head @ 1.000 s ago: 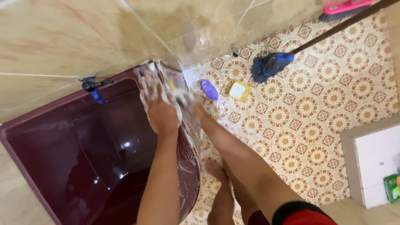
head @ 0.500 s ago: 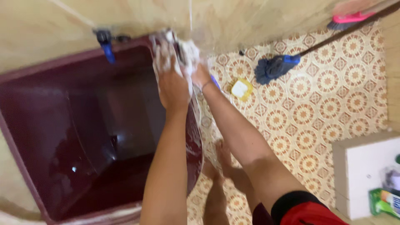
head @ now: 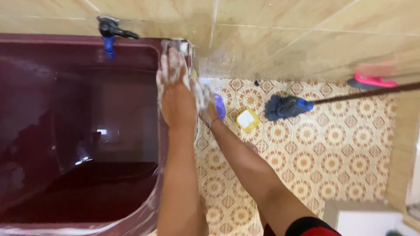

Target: The person scrubs the exterior of a large maroon water tank using a brush and soapy water. They scrub the sides and base of the tank, use a yellow bucket to collect water from a hose, and pour the water onto the floor to rinse the area.

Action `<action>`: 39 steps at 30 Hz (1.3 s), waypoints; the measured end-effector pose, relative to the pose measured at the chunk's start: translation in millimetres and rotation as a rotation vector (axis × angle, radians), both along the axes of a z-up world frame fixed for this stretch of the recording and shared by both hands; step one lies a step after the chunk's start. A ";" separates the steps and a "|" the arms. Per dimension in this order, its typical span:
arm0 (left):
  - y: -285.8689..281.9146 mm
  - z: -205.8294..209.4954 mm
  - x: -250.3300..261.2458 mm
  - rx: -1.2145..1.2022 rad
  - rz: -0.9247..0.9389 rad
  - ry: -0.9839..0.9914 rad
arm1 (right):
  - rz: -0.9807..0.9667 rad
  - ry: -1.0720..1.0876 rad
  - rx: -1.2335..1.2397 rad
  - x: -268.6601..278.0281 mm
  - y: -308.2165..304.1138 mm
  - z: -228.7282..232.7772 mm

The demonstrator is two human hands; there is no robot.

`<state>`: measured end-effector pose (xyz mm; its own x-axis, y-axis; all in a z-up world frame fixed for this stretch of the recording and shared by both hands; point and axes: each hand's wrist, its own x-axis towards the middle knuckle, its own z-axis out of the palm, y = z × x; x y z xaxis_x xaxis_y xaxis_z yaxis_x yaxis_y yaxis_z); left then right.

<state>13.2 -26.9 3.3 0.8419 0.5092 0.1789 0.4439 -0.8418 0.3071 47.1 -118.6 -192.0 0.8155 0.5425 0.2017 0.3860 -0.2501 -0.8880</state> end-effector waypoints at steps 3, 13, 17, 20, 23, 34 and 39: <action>-35.9 -12.5 8.9 0.135 0.194 0.095 | 0.083 -0.113 0.097 38.8 8.8 -12.1; -117.6 -158.1 -57.5 -0.170 -0.058 -0.601 | 0.141 -0.280 -0.048 44.8 -19.3 -388.5; -113.9 -273.3 -67.4 0.025 -0.020 -0.621 | 0.061 0.133 -0.269 62.9 1.6 -521.4; -124.2 -329.6 -75.9 0.099 -0.030 -0.581 | 0.011 0.280 -0.255 109.0 58.2 -508.9; -134.8 -381.1 -74.5 0.154 0.034 -0.511 | -0.135 -0.751 0.079 106.3 84.4 -421.1; -178.3 -492.2 -116.1 0.022 0.200 -0.270 | 0.096 -0.399 0.205 84.9 40.1 -419.4; -199.6 -521.9 -127.1 -0.174 0.376 -0.270 | 0.042 -0.130 -0.054 84.9 12.3 -525.8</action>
<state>-113.8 -226.5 -518.7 0.5297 0.8103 0.2508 0.5920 -0.5649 0.5749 132.0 -106.3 -717.7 0.7604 0.5890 0.2737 0.5084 -0.2775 -0.8152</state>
